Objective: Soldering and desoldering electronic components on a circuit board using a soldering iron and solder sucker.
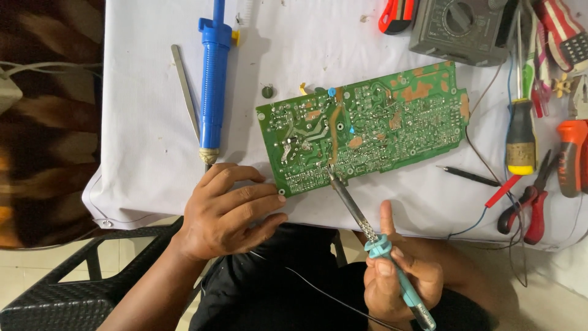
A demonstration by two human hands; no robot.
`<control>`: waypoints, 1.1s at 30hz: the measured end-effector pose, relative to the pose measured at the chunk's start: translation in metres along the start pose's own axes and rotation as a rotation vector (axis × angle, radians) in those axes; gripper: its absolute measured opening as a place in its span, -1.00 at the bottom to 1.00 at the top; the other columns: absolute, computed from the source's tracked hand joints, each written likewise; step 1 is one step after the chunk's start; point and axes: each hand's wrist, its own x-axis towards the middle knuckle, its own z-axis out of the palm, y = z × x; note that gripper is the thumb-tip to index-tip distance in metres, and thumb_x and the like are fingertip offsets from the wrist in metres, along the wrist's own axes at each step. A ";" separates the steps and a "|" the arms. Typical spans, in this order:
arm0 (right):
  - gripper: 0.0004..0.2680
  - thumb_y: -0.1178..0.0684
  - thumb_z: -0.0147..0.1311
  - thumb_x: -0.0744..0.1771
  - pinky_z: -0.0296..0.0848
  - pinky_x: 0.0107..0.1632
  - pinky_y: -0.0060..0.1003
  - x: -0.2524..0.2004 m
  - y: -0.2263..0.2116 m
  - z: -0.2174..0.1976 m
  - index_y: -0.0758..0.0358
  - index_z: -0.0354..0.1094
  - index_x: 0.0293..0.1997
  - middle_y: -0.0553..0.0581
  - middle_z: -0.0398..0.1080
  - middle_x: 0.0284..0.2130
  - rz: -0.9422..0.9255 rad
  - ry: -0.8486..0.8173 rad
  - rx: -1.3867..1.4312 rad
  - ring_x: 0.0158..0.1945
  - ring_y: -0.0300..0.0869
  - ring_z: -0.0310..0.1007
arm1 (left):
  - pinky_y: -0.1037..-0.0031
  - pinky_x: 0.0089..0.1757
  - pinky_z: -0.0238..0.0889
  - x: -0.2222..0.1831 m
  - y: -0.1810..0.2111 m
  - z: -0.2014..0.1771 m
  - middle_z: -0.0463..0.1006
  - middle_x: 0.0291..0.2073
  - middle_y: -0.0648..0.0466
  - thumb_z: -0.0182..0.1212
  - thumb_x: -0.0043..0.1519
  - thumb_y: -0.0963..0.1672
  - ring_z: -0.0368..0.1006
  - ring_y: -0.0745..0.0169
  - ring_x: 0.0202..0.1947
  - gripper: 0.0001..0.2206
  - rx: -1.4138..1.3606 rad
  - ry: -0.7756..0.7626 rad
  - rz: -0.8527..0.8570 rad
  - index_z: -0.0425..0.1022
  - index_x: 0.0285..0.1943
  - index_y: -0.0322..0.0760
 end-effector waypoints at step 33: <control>-0.89 0.10 -0.09 0.40 0.46 0.33 0.66 0.006 -0.003 0.002 0.31 0.10 -0.18 0.26 0.10 -0.65 0.022 -0.003 0.028 -0.56 -0.25 0.04 | 0.31 -0.20 0.34 -0.002 0.000 0.000 0.64 -0.23 0.05 0.32 0.30 -0.08 0.53 -0.03 -0.17 -0.82 -0.006 -0.003 -0.013 0.52 -0.05 -0.24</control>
